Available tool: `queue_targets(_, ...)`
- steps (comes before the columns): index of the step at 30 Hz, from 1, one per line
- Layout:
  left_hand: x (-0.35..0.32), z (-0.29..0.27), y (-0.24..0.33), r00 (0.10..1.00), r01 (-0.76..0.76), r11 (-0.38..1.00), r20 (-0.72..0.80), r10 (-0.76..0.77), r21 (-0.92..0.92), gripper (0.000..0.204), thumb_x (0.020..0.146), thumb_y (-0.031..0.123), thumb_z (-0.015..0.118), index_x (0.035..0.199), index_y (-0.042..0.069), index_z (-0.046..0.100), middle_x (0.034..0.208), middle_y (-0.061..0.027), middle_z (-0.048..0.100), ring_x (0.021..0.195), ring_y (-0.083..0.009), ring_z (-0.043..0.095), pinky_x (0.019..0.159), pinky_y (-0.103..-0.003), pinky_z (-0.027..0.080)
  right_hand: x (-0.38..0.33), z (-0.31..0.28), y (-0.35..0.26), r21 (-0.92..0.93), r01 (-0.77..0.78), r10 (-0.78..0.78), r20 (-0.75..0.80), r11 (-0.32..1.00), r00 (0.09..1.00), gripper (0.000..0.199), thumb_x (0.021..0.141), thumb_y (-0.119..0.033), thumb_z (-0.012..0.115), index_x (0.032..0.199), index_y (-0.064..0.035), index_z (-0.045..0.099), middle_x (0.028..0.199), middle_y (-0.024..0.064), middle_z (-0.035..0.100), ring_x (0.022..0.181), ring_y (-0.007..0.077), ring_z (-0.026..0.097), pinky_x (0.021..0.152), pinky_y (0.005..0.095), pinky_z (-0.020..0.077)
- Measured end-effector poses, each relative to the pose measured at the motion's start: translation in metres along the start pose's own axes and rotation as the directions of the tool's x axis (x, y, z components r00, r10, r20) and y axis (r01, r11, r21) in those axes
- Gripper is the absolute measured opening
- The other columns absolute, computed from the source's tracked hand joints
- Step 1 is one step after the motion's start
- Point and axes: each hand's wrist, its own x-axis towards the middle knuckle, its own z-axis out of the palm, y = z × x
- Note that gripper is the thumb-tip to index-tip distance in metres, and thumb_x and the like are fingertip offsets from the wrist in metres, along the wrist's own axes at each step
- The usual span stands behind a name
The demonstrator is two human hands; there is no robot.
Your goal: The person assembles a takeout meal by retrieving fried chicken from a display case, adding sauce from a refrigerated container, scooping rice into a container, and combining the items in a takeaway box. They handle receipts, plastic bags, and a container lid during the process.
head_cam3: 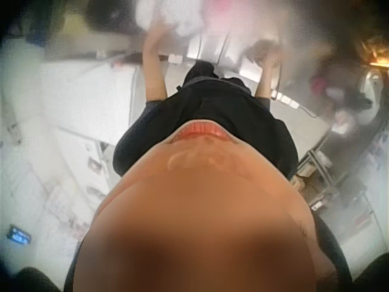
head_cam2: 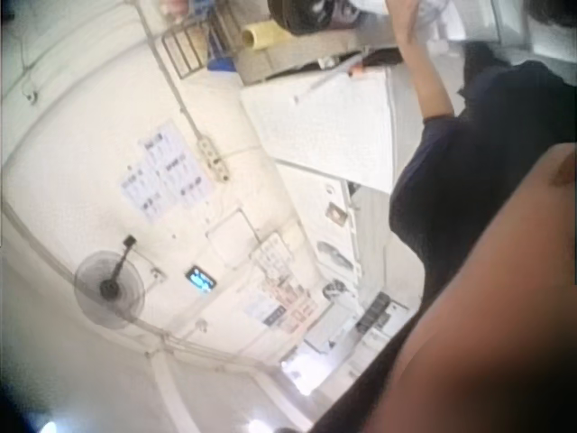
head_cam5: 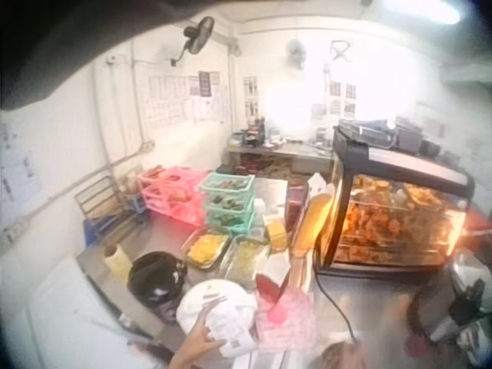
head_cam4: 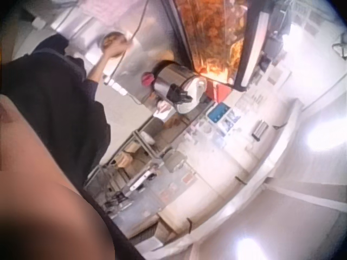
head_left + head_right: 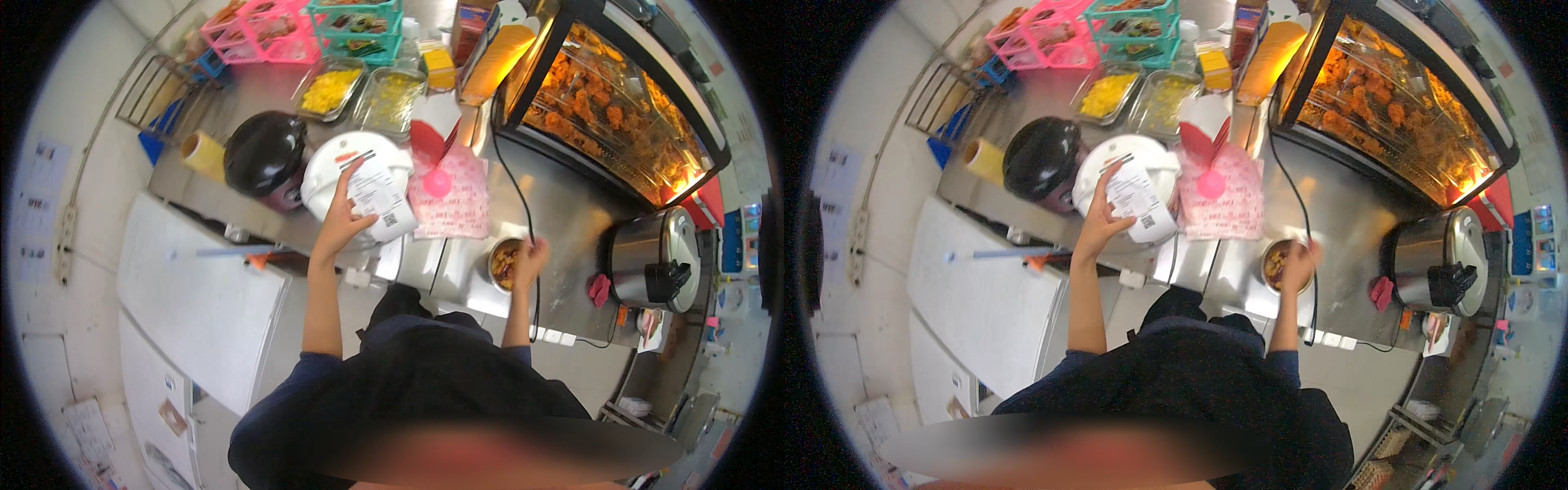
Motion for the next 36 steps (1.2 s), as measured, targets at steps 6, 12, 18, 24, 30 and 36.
queue_targets(6, 0.079, -0.025, -0.043, 0.997, 0.053, 0.999, -0.061, -0.054, -0.013, 0.084, 0.075, -0.015, 0.058, 0.151, 0.009, 0.032, 0.153, -0.0071, 0.037, 0.132, -0.0198, 0.046, 0.107, -0.031, 0.041, 0.082, 0.205, -0.195, 0.106, 0.803, -0.761, 0.412, 0.587, 0.502, 0.031, 0.087, -0.03, 0.072, 0.112, -0.0126, 0.069, 0.106, 0.0111, 0.069, 0.102, 0.0294, 0.062, 0.096, 0.0515, 0.0337)
queue_targets(12, 0.15, -0.011, -0.077, 0.964, -0.06, 0.868, -0.198, 0.179, 0.493, 0.06, 0.084, -0.001, 0.06, 0.141, 0.003, 0.042, 0.133, -0.0214, 0.051, 0.125, -0.0362, 0.051, 0.106, -0.04, 0.04, 0.129, 0.281, -0.205, -0.18, 0.728, -0.307, 0.821, 0.661, 0.482, 0.024, 0.093, -0.029, 0.061, 0.097, -0.0077, 0.07, 0.084, 0.0127, 0.072, 0.088, 0.0337, 0.068, 0.096, 0.0611, 0.027)
queue_targets(18, 0.251, 0.008, -0.164, 0.976, 0.066, 0.55, -0.169, 0.137, 0.832, 0.053, 0.09, 0.021, 0.064, 0.135, -0.004, 0.05, 0.13, -0.0281, 0.054, 0.125, -0.0422, 0.051, 0.107, -0.046, 0.04, 0.104, 0.287, -0.188, -0.017, 0.716, -0.416, 0.804, 0.698, 0.424, 0.015, 0.081, -0.02, 0.067, 0.082, -0.0068, 0.073, 0.081, 0.0183, 0.071, 0.073, 0.0342, 0.069, 0.067, 0.0445, 0.054)
queue_targets(24, 0.289, -0.012, -0.205, 0.878, 0.478, 0.877, -0.018, -0.479, -0.051, 0.069, 0.097, 0.064, 0.043, 0.128, 0.004, 0.059, 0.117, -0.0095, 0.063, 0.105, -0.0241, 0.06, 0.092, -0.041, 0.049, 0.073, 0.273, -0.188, -0.06, 0.837, -0.803, 0.253, 0.543, 0.539, 0.011, 0.082, -0.02, 0.062, 0.082, -0.0097, 0.057, 0.072, 0.0044, 0.056, 0.07, 0.0226, 0.059, 0.079, 0.0458, 0.049)
queue_targets(30, 0.244, 0.024, -0.123, 0.887, -0.262, 0.946, -0.338, 0.314, 0.19, 0.055, 0.099, 0.045, 0.044, 0.132, 0.003, 0.054, 0.129, -0.015, 0.056, 0.121, -0.0308, 0.052, 0.106, -0.047, 0.039, 0.09, 0.165, -0.242, 0.016, 0.809, -0.792, -0.195, 0.587, 0.578, 0.021, 0.077, -0.02, 0.064, 0.095, -0.008, 0.062, 0.09, 0.0046, 0.063, 0.081, 0.0213, 0.064, 0.085, 0.0409, 0.0538)
queue_targets(36, 0.15, 0.163, -0.048, 0.742, -0.257, 0.764, -0.386, 0.548, 0.591, 0.046, 0.1, 0.024, 0.046, 0.138, -0.002, 0.052, 0.142, -0.0229, 0.049, 0.129, -0.035, 0.049, 0.11, -0.046, 0.038, 0.082, -0.062, -0.175, 0.39, 0.495, -0.482, -0.14, 0.776, 0.865, 0.017, 0.085, -0.008, 0.06, 0.101, -0.0034, 0.063, 0.098, 0.0099, 0.066, 0.087, 0.0316, 0.066, 0.073, 0.0392, 0.0542)
